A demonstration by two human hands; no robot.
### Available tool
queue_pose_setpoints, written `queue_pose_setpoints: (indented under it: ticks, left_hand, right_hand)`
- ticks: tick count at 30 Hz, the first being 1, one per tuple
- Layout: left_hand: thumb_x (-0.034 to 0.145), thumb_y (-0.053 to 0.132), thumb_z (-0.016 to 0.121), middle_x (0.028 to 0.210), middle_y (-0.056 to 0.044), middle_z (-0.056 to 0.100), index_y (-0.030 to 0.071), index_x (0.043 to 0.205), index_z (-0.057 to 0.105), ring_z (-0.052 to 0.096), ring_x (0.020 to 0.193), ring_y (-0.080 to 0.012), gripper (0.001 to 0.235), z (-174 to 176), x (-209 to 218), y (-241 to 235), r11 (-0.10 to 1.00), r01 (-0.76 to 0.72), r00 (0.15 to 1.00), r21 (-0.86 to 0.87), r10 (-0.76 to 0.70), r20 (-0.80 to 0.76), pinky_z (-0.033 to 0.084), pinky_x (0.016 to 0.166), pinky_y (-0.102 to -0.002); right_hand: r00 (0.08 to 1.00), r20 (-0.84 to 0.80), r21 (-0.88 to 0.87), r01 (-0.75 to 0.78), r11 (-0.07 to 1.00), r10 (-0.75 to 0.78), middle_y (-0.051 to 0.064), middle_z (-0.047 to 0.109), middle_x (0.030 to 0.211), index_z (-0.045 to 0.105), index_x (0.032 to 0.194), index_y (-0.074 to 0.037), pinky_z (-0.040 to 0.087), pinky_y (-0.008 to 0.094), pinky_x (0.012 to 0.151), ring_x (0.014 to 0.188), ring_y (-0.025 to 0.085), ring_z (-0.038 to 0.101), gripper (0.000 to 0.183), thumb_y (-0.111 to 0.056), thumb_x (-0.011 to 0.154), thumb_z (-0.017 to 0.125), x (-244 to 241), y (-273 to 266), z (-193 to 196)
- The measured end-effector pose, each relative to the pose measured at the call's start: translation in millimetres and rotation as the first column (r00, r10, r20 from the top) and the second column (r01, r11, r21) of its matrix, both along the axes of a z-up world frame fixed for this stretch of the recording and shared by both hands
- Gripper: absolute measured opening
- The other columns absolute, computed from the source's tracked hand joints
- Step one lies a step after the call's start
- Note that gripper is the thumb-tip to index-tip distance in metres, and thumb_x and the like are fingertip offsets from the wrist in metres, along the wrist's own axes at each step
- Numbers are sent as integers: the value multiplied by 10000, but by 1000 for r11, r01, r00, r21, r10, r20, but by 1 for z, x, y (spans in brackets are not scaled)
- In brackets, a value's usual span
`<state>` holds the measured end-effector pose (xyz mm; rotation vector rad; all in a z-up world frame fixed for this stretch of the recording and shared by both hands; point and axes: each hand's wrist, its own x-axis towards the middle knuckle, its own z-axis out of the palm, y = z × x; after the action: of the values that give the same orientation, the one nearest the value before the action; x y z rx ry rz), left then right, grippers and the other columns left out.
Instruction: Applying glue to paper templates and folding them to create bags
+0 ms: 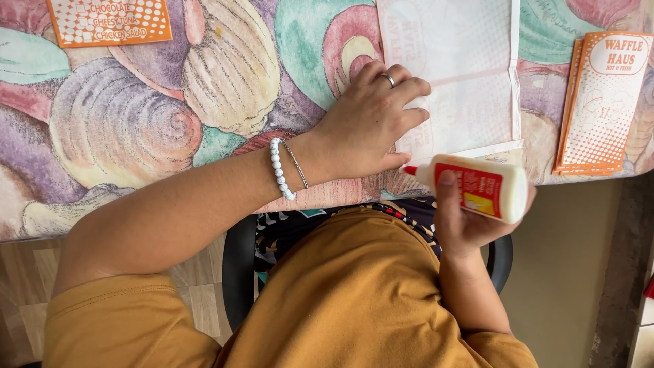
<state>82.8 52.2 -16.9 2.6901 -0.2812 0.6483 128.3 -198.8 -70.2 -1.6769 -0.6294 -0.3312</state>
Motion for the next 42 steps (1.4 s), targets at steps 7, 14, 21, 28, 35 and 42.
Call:
queue_pose_setpoints:
  ticks: [7,14,21,28,35,42]
  left_hand:
    - [661,562,903,1248,-88,628,130,966,751,530,1075,-288,550,-3,1,0,1000,-2,1000,7,2,20,378,907,-460]
    - [669,563,898,1256,-85,635,135,969,756,529,1083,-293,542,1,0,0,1000,-10,1000,5,10,0,382,938,-479]
    - [631,549,896,1249,-84,625,144,958,741,534,1071,-300,543,-2,1,0,1000,-3,1000,3,3,18,378,898,-475]
    - [643,514,901,1247,-83,621,138,967,749,527,1080,-304,520,1,1,1,1000,9,1000,-23,-9,14,377,928,-481]
    - [667,483,896,1242,-93,618,118,1032,761,529,1099,-311,534,3,0,1,999,31,999,-42,-30,21,374,945,-490]
    - [675,466,895,1257,-88,616,120,1064,776,528,1119,-311,534,0,0,1,999,28,1000,-41,-28,8,377,955,-489]
  right_hand:
    - [993,68,96,87,992,-93,270,448,1548,223,1616,-127,603,612,1120,1276,420,602,857,180,1057,796,44,-36,-21]
    - [1000,2,-6,16,1000,-16,265,500,1212,235,1447,-32,604,522,898,1024,328,568,791,55,916,816,-8,10,14]
    - [978,178,73,98,993,-110,258,405,1575,247,1619,-122,559,622,1145,1334,432,545,880,236,1024,786,48,-44,-28]
    - [956,247,100,136,986,-157,206,375,1639,279,1632,-155,588,640,1131,1371,445,559,873,227,1058,815,63,-54,-37]
    - [984,145,114,90,989,-106,268,431,1530,234,1619,-128,585,633,1090,1232,430,576,851,208,1033,751,51,-47,-33]
    - [963,88,210,233,950,-255,265,571,1524,282,1608,-128,701,600,1058,1272,421,681,843,231,1086,838,107,-81,-37]
